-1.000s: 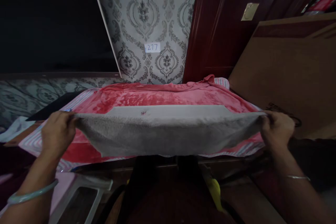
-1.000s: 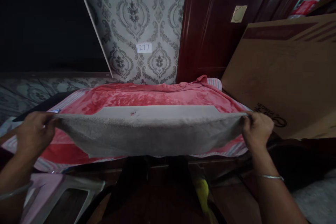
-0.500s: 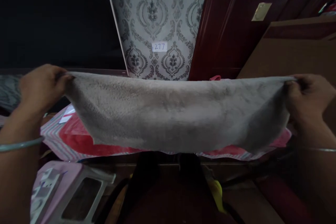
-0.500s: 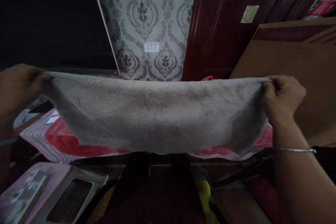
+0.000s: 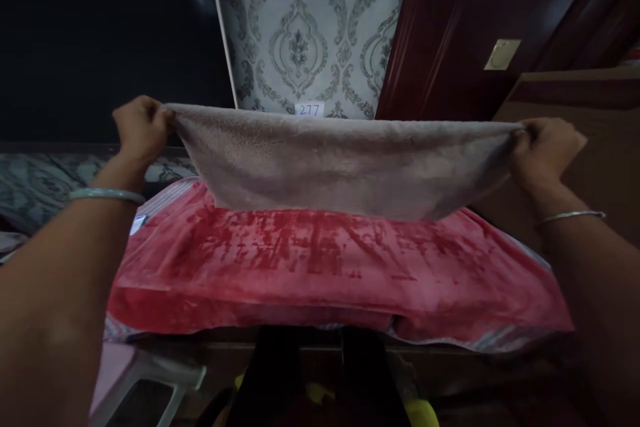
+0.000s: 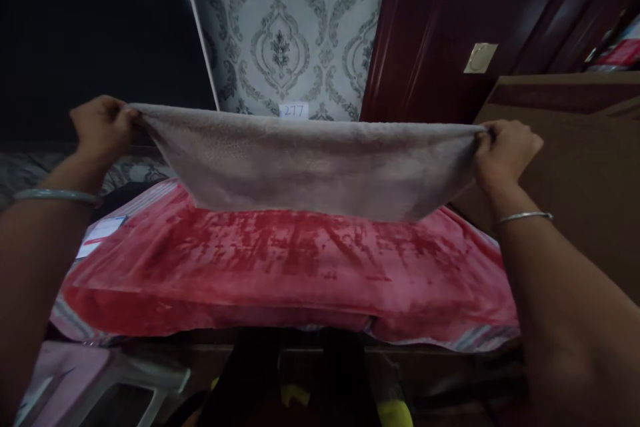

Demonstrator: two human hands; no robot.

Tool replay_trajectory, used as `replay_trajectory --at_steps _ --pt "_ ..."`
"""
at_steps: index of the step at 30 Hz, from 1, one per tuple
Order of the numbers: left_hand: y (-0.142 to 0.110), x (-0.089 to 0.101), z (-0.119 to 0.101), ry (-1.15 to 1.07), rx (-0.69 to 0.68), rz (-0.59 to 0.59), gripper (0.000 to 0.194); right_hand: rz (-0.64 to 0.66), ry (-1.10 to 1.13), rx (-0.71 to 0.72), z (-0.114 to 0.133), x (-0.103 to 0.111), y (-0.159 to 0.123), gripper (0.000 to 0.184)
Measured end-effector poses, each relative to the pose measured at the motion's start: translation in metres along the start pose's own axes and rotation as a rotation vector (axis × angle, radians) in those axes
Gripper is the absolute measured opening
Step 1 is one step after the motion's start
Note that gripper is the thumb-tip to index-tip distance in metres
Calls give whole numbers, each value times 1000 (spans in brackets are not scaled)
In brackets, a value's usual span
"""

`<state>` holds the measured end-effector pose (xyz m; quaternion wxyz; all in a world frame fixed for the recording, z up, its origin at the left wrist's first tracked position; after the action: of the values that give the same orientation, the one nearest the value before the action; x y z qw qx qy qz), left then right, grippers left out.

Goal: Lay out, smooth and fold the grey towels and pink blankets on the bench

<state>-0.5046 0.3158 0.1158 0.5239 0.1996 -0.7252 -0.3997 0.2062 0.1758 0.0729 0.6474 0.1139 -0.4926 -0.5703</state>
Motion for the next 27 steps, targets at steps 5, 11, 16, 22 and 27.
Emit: replay_trajectory --at_steps 5,11,16,22,27 --pt "-83 -10 15 77 71 53 41 22 14 95 -51 -25 -60 32" --pt "-227 -42 41 5 74 329 34 210 29 268 -130 -45 -199 28" --pt "-292 -59 47 -122 120 384 32 342 70 306 -173 -50 -267 32" --pt "-301 -64 58 -340 167 484 45 608 214 147 -184 -49 -268 27" --pt "-287 -58 79 -487 382 468 59 640 55 -94 -199 -57 -234 43"
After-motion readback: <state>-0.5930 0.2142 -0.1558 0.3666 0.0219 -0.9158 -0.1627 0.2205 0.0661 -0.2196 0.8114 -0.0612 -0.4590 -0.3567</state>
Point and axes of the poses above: each hand's wrist, its own y-axis towards the middle knuckle, its own x-axis out of the back of the hand, z = x × y, the point moved 4 cm from there along y, towards the middle knuckle, and after that the axes turned 14 degrees about -x, right-handed, at the moved point
